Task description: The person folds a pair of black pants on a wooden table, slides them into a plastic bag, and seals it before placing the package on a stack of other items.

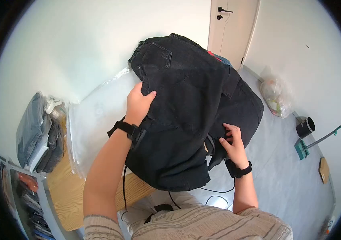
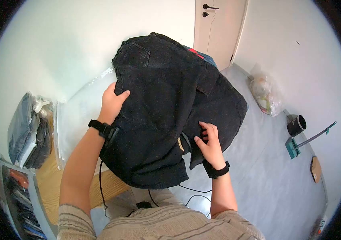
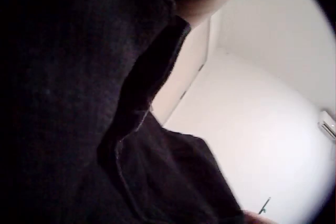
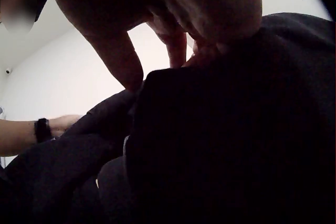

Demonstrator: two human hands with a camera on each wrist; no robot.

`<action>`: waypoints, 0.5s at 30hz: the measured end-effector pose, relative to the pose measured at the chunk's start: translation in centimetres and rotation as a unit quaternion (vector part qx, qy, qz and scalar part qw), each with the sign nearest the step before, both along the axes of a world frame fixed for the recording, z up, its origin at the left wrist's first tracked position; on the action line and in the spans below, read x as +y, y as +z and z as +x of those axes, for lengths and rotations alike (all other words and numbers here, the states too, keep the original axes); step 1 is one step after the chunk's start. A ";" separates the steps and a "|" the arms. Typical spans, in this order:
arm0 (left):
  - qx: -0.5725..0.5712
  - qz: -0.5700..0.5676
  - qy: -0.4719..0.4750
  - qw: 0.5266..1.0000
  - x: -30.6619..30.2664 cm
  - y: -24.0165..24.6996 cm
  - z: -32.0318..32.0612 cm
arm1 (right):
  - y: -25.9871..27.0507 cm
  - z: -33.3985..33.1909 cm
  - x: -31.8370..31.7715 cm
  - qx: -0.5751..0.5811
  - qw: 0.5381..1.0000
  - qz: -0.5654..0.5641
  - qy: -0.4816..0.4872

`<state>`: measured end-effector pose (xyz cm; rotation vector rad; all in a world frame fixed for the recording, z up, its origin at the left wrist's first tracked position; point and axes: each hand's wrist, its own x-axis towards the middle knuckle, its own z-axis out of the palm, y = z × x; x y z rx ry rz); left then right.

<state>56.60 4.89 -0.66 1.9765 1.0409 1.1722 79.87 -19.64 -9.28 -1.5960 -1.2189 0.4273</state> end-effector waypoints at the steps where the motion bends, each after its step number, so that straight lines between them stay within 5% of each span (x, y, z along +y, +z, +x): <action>1: 0.003 0.001 -0.001 1.000 -1.3 1.4 0.0 | -0.1 0.0 0.0 0.003 1.000 0.001 -0.001; 4: -0.107 0.023 -0.070 0.992 -5.7 6.2 -1.0 | -0.8 0.2 0.0 0.011 0.999 0.031 -0.007; 7: -0.117 0.016 -0.050 0.992 -12.0 11.4 -3.4 | -0.4 0.2 -0.4 0.234 0.964 0.125 -0.016; 13: -0.225 -0.030 -0.066 0.972 -21.9 15.5 -9.8 | -1.9 3.1 -2.6 0.291 0.907 0.203 -0.225; 15: -0.288 0.026 0.012 0.957 -23.9 15.4 -11.6 | -3.9 5.2 -3.3 0.290 0.913 0.141 -0.252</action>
